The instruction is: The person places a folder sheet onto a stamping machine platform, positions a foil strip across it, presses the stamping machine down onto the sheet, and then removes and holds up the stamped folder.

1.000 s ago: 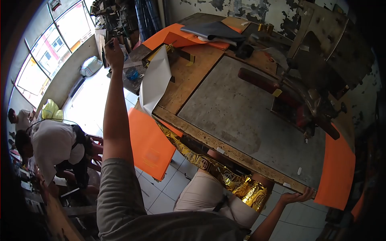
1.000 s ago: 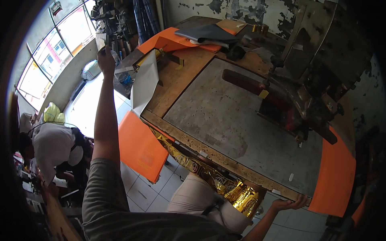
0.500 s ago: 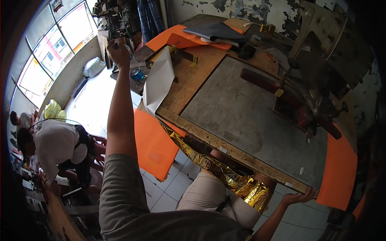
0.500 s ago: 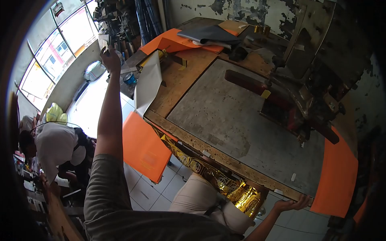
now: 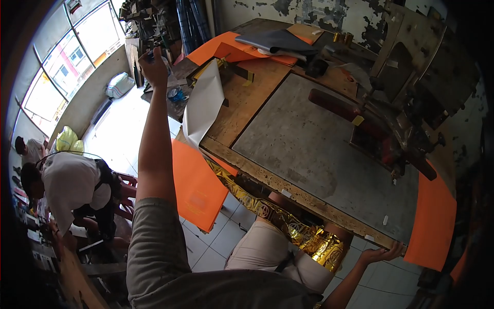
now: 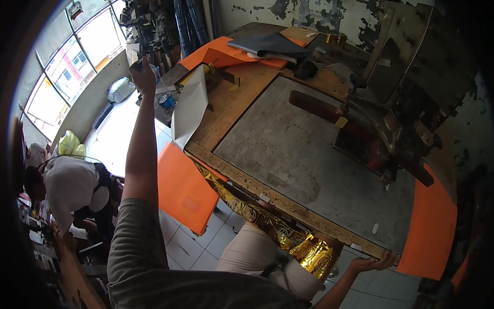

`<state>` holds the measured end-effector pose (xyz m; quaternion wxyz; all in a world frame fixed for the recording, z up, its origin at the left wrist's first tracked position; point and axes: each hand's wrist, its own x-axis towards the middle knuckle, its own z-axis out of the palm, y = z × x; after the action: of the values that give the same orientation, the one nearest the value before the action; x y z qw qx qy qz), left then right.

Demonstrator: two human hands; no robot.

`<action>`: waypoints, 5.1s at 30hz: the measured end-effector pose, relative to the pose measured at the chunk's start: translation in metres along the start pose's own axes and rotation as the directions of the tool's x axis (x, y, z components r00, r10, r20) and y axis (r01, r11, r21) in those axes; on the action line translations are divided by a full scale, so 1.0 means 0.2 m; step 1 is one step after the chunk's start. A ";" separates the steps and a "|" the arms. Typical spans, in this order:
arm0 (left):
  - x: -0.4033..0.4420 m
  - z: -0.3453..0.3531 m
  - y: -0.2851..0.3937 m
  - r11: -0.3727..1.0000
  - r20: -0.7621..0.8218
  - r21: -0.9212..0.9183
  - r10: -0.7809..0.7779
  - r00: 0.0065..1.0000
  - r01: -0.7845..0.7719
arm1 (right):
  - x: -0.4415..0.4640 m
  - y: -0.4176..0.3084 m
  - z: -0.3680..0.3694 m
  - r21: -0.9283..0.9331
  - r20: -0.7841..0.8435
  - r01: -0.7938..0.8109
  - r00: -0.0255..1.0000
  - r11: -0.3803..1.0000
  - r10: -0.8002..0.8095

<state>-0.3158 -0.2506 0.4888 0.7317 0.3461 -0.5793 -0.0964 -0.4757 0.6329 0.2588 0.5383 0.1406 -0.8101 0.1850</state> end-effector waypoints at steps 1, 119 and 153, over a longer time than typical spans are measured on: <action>0.00 0.01 -0.02 1.000 0.002 -0.010 0.023 1.000 -0.023 | 0.00 0.00 0.00 0.002 -0.001 -0.001 1.000 1.000 0.001; -2.28 -1.96 -0.79 0.626 0.512 0.519 -0.773 0.375 0.582 | 0.14 -0.16 -0.16 0.122 0.102 -0.028 0.995 0.992 0.016; -1.28 -2.30 -0.25 0.884 0.467 0.467 -0.210 0.859 -0.038 | 0.62 -1.08 -0.23 0.662 0.523 -0.041 0.741 0.749 -0.421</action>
<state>0.0391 0.0325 0.2174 0.4460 0.4981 -0.7397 -0.0769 -0.3939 0.4580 0.4215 0.1634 0.4557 -0.8116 0.3271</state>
